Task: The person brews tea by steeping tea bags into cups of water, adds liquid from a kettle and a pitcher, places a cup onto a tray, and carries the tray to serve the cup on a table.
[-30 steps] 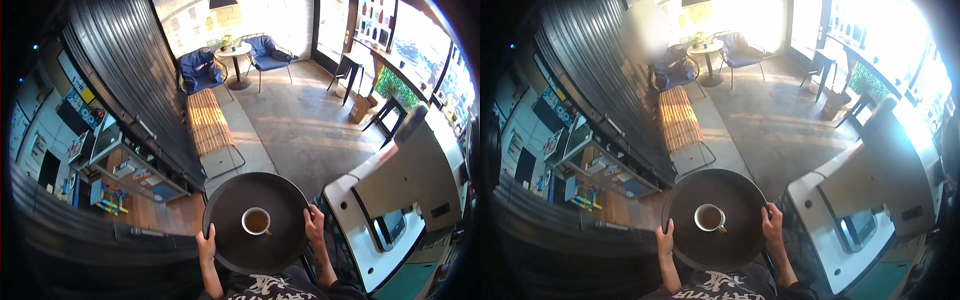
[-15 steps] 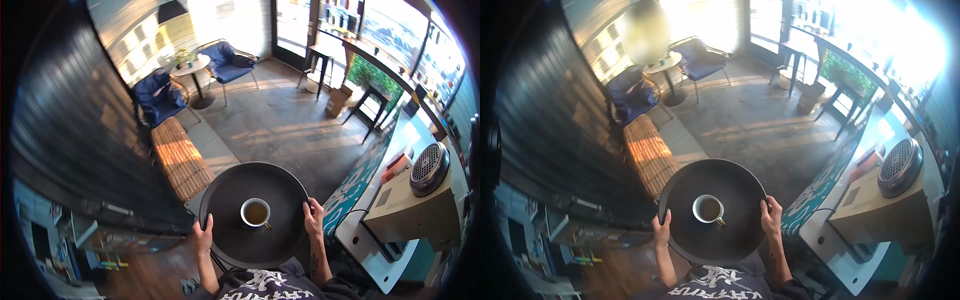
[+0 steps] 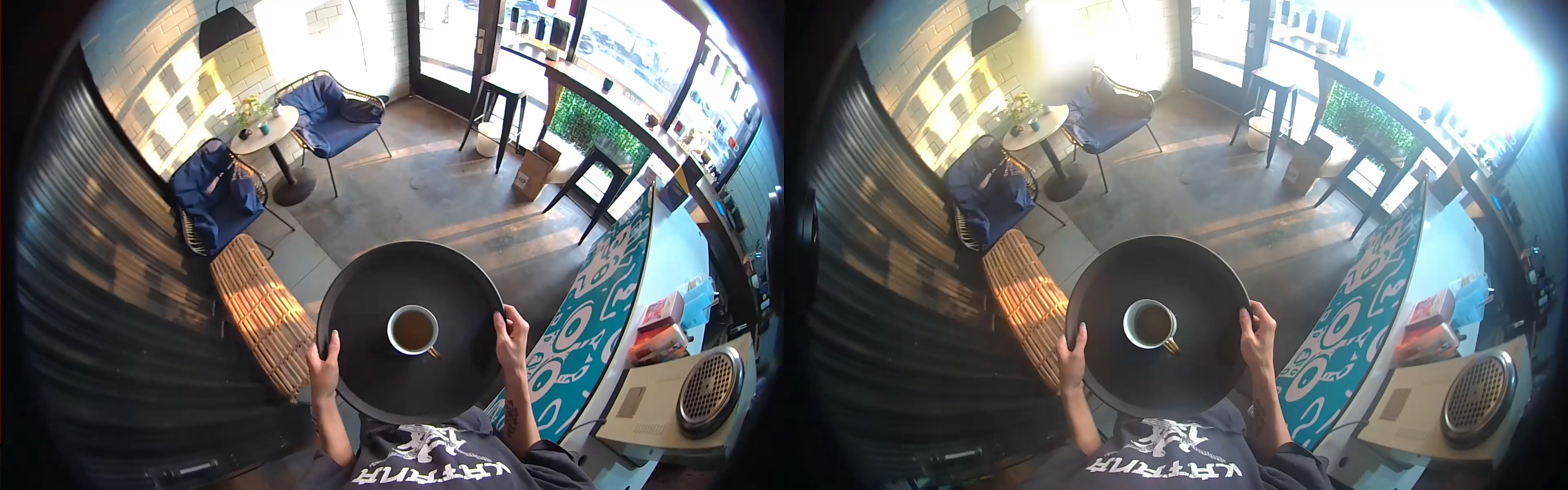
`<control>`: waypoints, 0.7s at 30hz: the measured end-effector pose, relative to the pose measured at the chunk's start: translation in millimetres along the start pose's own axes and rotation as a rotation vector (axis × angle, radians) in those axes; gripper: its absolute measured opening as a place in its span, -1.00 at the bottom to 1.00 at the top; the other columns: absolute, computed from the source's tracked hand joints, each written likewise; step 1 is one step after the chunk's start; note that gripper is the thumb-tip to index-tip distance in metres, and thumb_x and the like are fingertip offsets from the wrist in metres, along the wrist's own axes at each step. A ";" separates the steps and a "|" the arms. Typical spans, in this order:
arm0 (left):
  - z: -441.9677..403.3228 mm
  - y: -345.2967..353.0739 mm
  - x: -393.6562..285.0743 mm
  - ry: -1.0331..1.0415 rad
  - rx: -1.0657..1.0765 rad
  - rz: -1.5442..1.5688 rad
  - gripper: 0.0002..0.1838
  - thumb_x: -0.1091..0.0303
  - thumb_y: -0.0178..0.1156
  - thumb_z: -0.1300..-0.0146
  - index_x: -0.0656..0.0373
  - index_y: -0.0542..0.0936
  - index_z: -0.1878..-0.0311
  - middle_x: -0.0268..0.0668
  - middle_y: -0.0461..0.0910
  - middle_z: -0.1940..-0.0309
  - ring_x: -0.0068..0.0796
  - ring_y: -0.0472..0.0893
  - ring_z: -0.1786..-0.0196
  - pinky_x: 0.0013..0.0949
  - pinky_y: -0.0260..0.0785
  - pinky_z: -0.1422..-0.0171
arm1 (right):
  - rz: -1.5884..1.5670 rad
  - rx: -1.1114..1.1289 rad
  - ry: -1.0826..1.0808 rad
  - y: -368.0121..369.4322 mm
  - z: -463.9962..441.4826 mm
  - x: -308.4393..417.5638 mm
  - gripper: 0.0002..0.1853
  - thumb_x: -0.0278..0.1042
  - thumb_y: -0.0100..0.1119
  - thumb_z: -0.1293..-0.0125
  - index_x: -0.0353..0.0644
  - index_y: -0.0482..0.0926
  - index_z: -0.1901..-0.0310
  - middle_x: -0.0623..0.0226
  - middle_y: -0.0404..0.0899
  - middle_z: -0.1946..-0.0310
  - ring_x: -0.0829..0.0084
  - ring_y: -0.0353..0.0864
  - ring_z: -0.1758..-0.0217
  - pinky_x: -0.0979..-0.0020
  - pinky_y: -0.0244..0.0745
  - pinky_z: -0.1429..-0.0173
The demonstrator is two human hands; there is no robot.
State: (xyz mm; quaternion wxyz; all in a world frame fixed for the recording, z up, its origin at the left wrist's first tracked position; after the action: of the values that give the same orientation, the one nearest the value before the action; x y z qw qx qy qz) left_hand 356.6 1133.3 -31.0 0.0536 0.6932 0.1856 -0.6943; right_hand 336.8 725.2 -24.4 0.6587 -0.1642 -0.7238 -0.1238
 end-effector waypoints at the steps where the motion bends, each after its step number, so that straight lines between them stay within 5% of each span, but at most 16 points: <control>1: -13.1 8.1 -8.7 -0.077 0.030 0.004 -0.66 0.20 0.24 -0.48 0.38 0.63 0.03 -0.29 0.64 0.18 -0.50 0.53 0.13 -0.34 0.42 -0.05 | 0.015 0.004 -0.009 6.6 -16.1 1.4 -0.84 -0.46 0.10 -0.54 -0.36 0.60 0.01 0.64 0.51 0.40 0.83 0.36 0.40 0.66 0.22 0.35; 5: -76.4 33.0 -23.4 -0.005 0.012 0.063 -0.69 0.22 0.23 -0.48 0.36 0.64 0.06 -0.33 0.63 0.23 -0.52 0.52 0.16 -0.33 0.42 -0.02 | 0.013 -0.015 0.010 33.8 -71.5 -3.0 -0.83 -0.46 0.10 -0.54 -0.37 0.60 0.00 0.58 0.57 0.37 0.79 0.44 0.36 0.65 0.36 0.28; 8: -135.4 45.8 -19.8 -0.012 0.020 0.000 -0.71 0.24 0.23 -0.48 0.34 0.65 0.06 -0.34 0.63 0.23 -0.52 0.52 0.16 -0.33 0.42 -0.03 | -0.005 -0.059 -0.014 58.9 -112.9 -12.5 -0.84 -0.47 0.10 -0.53 -0.37 0.60 0.01 0.53 0.57 0.39 0.77 0.41 0.40 0.60 0.27 0.37; 10: -182.4 57.9 6.7 -0.127 0.167 0.003 -0.66 0.18 0.27 -0.45 0.32 0.65 0.00 -0.31 0.63 0.09 -0.48 0.54 0.03 -0.34 0.39 -0.17 | 0.027 -0.106 -0.014 78.4 -138.2 -8.5 -0.84 -0.48 0.09 -0.52 -0.36 0.60 0.02 0.52 0.57 0.40 0.76 0.41 0.39 0.59 0.30 0.36; 16: -332.0 85.9 3.5 -0.017 0.226 0.120 -0.67 0.22 0.21 -0.49 0.39 0.64 0.06 -0.33 0.62 0.26 -0.53 0.51 0.15 -0.34 0.39 -0.01 | 0.043 -0.193 0.034 147.5 -217.5 -13.0 -0.84 -0.47 0.09 -0.52 -0.36 0.59 0.03 0.50 0.58 0.39 0.73 0.45 0.36 0.58 0.36 0.32; 21: -438.3 74.7 15.2 -0.177 0.145 0.028 -0.59 0.13 0.18 -0.50 0.37 0.64 -0.06 -0.23 0.64 0.05 -0.42 0.55 -0.03 -0.30 0.36 -0.21 | 0.068 -0.239 0.031 224.3 -289.2 -5.2 -0.82 -0.43 0.11 -0.53 -0.34 0.61 0.00 0.59 0.52 0.43 0.78 0.38 0.40 0.61 0.29 0.34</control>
State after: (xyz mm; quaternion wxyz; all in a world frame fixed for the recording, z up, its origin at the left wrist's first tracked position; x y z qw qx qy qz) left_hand 794.2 1212.5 -46.5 0.0291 0.6337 0.1195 -0.7638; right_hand 691.1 815.8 -8.5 0.6494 -0.2640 -0.6876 -0.1895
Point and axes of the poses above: each hand's wrist, its own z-axis away from the middle knuckle, its own y-axis out of the palm, x = y × z, the point moved 9 cm from there along -z, towards the middle knuckle
